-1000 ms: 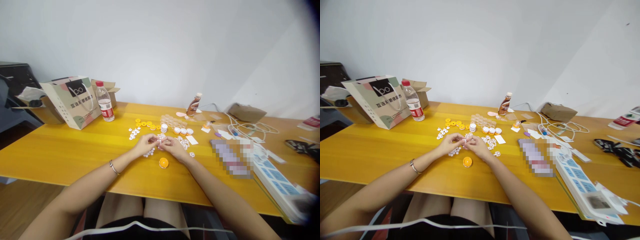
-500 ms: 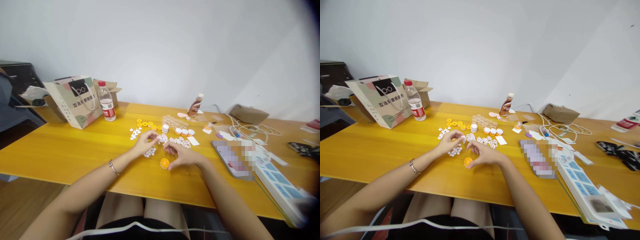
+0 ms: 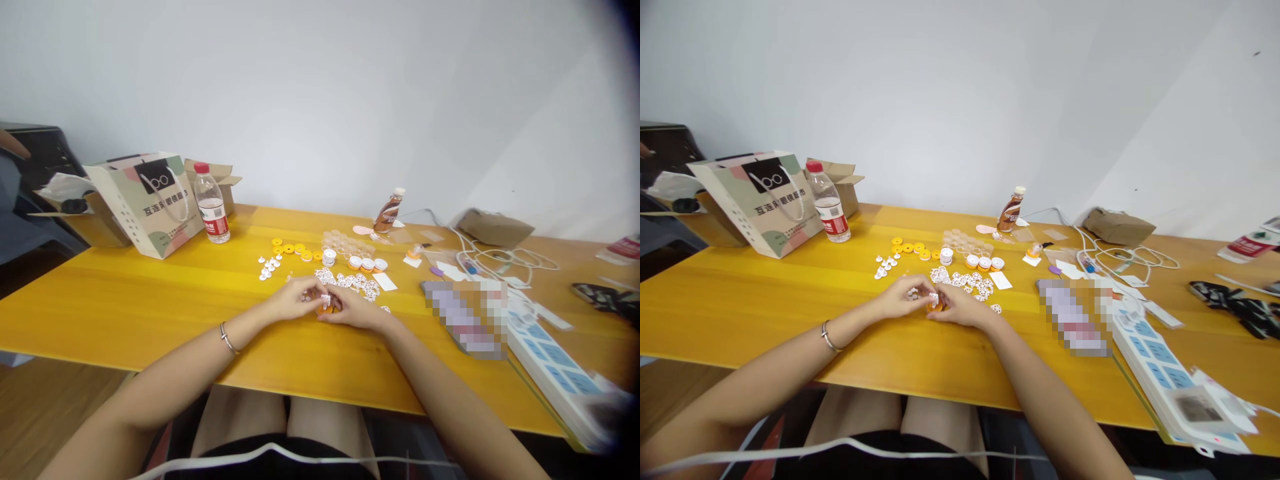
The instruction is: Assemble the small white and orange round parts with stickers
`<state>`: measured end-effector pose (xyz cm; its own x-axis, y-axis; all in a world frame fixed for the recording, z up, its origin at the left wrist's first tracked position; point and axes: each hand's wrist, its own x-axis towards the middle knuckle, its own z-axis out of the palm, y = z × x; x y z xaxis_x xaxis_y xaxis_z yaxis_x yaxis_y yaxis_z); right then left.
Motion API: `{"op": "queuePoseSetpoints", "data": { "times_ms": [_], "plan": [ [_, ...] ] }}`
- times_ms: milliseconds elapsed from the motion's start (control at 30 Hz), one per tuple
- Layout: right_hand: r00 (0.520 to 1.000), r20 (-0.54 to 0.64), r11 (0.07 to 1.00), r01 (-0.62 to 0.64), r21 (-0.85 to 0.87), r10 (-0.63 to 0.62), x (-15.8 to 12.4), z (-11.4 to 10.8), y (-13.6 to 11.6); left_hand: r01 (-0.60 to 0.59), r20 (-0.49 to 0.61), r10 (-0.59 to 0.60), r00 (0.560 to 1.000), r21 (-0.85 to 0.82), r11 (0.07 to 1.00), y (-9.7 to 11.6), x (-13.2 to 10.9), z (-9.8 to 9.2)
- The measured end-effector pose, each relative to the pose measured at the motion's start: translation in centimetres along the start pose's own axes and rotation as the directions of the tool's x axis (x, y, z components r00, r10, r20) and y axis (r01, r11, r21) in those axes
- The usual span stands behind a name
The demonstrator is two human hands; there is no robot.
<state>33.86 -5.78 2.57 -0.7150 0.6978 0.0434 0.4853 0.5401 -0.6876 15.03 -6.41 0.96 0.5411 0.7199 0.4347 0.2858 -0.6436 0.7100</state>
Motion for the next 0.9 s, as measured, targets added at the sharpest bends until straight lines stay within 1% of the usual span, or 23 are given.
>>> {"op": "queuePoseSetpoints", "data": {
  "times_ms": [133,400,500,567,733,900],
  "plan": [
    [1.0,-0.018,1.0,-0.009,-0.021,0.009,0.12,0.05,-0.01,-0.017,0.049,0.014,0.999,0.064,0.998,-0.13,-0.02,0.0],
    [1.0,-0.012,1.0,0.001,0.006,-0.001,0.08,0.15,-0.15,-0.041,0.082,0.034,0.996,0.084,0.996,0.02,0.04,-0.25],
    [0.999,-0.007,0.998,0.044,0.035,-0.043,0.12,0.22,-0.38,-0.041,0.112,0.034,0.993,0.062,0.997,0.13,0.12,-0.27],
    [0.998,-0.005,0.998,0.055,0.024,-0.055,0.15,0.25,-0.53,-0.023,0.115,0.018,0.993,0.042,0.999,0.08,0.17,-0.21],
    [0.999,-0.015,0.999,0.033,-0.038,-0.033,0.15,0.32,-0.57,0.035,0.09,-0.031,0.995,-0.037,0.999,-0.41,0.15,0.09],
    [0.999,-0.017,0.998,0.033,-0.05,-0.034,0.21,0.5,-0.29,0.061,0.093,-0.054,0.994,-0.072,0.996,-0.62,0.18,0.33]
  ]
}}
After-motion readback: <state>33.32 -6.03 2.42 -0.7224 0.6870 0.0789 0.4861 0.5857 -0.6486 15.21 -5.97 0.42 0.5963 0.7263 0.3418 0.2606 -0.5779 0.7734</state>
